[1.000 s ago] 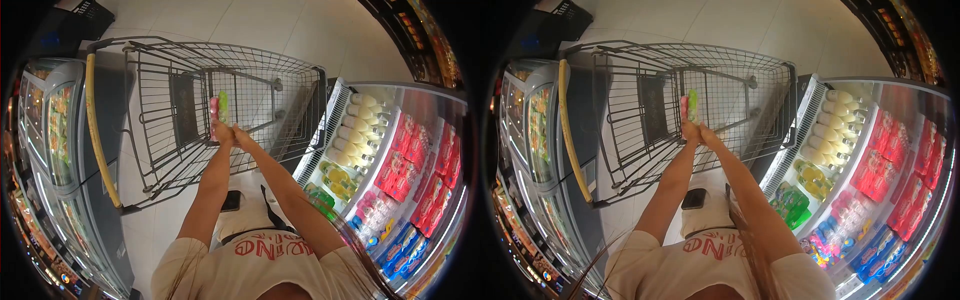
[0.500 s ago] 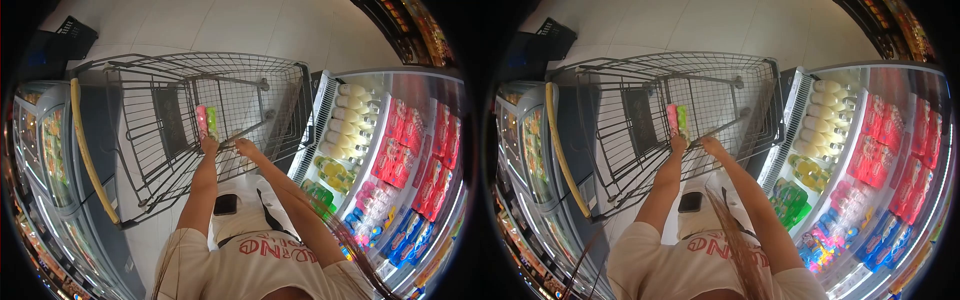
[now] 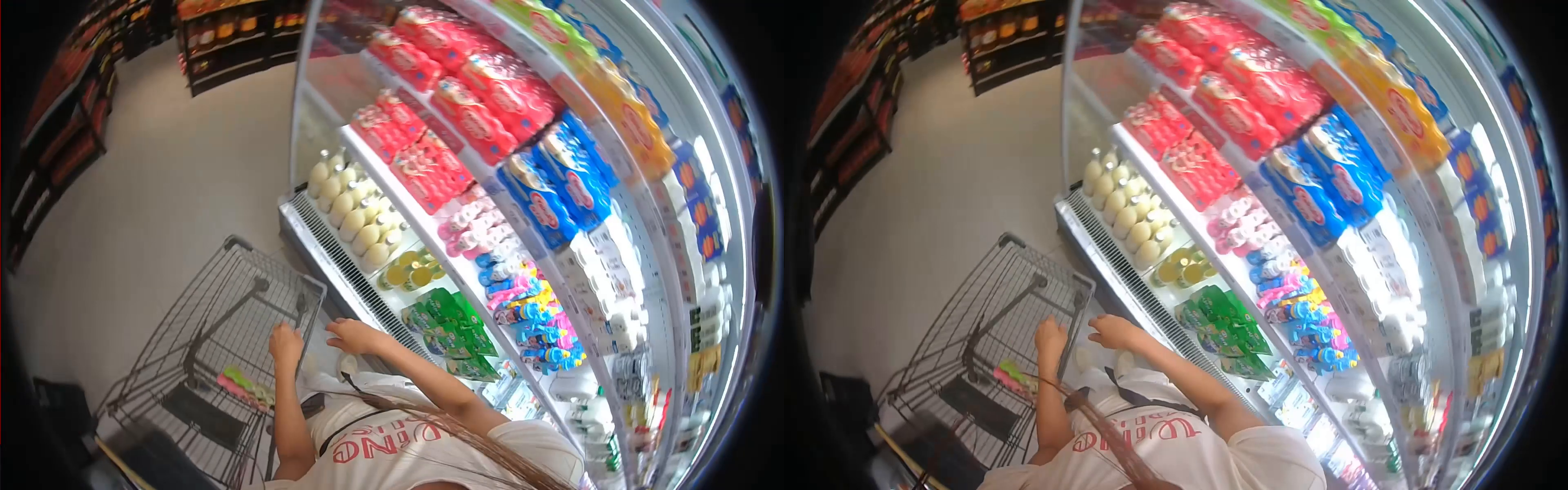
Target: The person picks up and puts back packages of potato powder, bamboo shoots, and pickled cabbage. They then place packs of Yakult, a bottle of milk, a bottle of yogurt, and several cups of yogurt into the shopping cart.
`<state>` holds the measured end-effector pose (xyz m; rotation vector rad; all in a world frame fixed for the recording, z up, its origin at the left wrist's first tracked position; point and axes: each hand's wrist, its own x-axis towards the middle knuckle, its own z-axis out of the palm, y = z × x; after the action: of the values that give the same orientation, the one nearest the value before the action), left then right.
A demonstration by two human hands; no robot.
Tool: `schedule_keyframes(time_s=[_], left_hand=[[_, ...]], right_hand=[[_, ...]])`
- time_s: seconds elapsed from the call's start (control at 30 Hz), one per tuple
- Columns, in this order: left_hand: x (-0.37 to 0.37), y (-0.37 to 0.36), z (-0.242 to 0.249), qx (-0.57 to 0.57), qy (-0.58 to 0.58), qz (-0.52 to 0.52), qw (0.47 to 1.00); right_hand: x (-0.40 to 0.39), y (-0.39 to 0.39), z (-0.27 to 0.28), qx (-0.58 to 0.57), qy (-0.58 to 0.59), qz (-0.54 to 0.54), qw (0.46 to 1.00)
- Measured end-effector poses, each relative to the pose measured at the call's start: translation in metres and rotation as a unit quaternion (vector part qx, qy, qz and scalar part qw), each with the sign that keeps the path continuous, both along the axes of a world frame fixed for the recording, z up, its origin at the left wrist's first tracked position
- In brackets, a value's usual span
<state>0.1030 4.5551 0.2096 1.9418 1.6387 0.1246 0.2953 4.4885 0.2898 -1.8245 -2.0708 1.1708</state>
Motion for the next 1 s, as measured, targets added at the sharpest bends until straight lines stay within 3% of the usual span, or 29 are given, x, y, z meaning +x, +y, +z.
schedule_keyframes(time_s=[0.07, 0.13, 0.2, 0.27, 0.33, 0.4, 0.5, 0.57, 0.63, 0.67, 0.7, 0.8, 0.9, 1.0], left_hand=[[0.055, 0.023, 0.031, 0.015, -0.072, -0.096, 0.993], [0.118, 0.036, 0.099, 0.076, -0.222, -0.152, 0.96], [0.183, 0.045, 0.176, 0.099, -0.374, -0.19, 0.903], [0.245, 0.052, 0.262, 0.069, -0.491, -0.198, 0.845], [0.296, 0.055, 0.355, 0.163, -0.563, -0.248, 0.771], [0.352, 0.061, 0.428, 0.228, -0.668, -0.261, 0.659], [0.441, 0.098, 0.493, 0.372, -0.578, -0.26, 0.679], [0.484, 0.114, 0.518, 0.372, -0.527, -0.251, 0.722], [0.522, 0.132, 0.522, 0.353, -0.511, -0.279, 0.732], [0.53, 0.138, 0.522, 0.346, -0.5, -0.293, 0.738], [0.522, 0.138, 0.527, 0.22, -0.526, -0.35, 0.744], [0.509, 0.13, 0.531, 0.236, -0.52, -0.389, 0.723], [0.505, 0.131, 0.533, 0.143, -0.519, -0.456, 0.709], [0.508, 0.144, 0.529, 0.188, -0.493, -0.456, 0.717]], right_hand=[[0.052, -0.004, 0.046, 0.039, -0.004, -0.061, 0.997], [0.101, -0.016, 0.127, 0.157, 0.023, -0.149, 0.976], [0.138, -0.035, 0.224, 0.335, -0.044, -0.244, 0.909], [0.167, -0.055, 0.305, 0.506, -0.087, -0.357, 0.78], [0.193, -0.069, 0.37, 0.638, -0.181, -0.468, 0.584], [0.229, -0.076, 0.412, 0.726, -0.228, -0.473, 0.445], [0.29, -0.081, 0.438, 0.667, -0.395, -0.493, 0.395], [0.309, -0.083, 0.444, 0.605, -0.489, -0.506, 0.372], [0.312, -0.081, 0.446, 0.533, -0.545, -0.531, 0.37], [0.314, -0.084, 0.446, 0.521, -0.559, -0.523, 0.378], [0.315, -0.085, 0.448, 0.51, -0.571, -0.514, 0.386], [0.322, -0.083, 0.448, 0.482, -0.608, -0.496, 0.39], [0.331, -0.082, 0.444, 0.473, -0.612, -0.495, 0.395], [0.335, -0.081, 0.448, 0.478, -0.59, -0.507, 0.408]])
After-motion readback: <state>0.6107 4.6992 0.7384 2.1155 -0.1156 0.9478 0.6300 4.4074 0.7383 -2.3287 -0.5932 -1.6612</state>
